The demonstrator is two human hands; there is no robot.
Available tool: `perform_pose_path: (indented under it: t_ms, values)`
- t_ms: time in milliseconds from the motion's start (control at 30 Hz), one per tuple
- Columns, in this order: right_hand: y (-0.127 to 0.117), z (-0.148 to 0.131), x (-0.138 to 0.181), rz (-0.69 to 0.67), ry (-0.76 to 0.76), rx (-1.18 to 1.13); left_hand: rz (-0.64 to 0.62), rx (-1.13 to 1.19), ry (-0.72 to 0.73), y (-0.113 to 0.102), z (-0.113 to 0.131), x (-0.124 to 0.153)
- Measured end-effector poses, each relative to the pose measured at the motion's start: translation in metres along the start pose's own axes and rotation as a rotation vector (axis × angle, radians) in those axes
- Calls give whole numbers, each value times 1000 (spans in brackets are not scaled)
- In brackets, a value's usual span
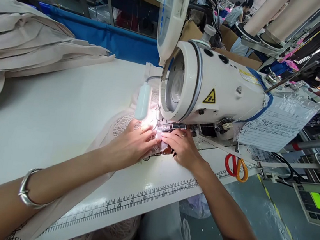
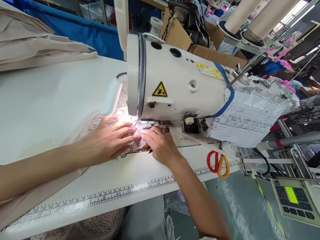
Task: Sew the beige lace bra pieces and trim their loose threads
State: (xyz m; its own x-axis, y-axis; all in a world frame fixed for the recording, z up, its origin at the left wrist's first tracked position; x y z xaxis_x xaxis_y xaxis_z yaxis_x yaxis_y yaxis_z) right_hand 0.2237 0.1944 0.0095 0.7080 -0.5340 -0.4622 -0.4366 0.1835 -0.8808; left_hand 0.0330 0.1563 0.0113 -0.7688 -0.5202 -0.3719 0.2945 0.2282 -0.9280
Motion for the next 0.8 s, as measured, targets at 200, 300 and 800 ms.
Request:
perform_pose_path:
  t_ms: [200,300,800]
  values:
    - [-1,0,1,2,7,3,11,-6,79,9,6,1]
    - [0,2,1,-6,21,-13,-15,47,129,16,7,1]
    - [0,5,3,3,49,-76,-6,72,-7,12,-9,4]
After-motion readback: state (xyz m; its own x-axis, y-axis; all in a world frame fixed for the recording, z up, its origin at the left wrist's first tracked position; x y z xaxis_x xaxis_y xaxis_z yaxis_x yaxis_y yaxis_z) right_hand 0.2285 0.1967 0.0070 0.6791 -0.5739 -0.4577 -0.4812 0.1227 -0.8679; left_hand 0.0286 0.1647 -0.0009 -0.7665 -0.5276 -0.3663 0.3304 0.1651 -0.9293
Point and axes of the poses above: each hand's wrist, its own x-axis away from the middle knuckle, its own y-axis out of the palm, z = x × y, the point moved 3 cm from there along -x, towards the middle knuckle, and after that the axes turned 10 degrees about y, right-handed, at the moved point
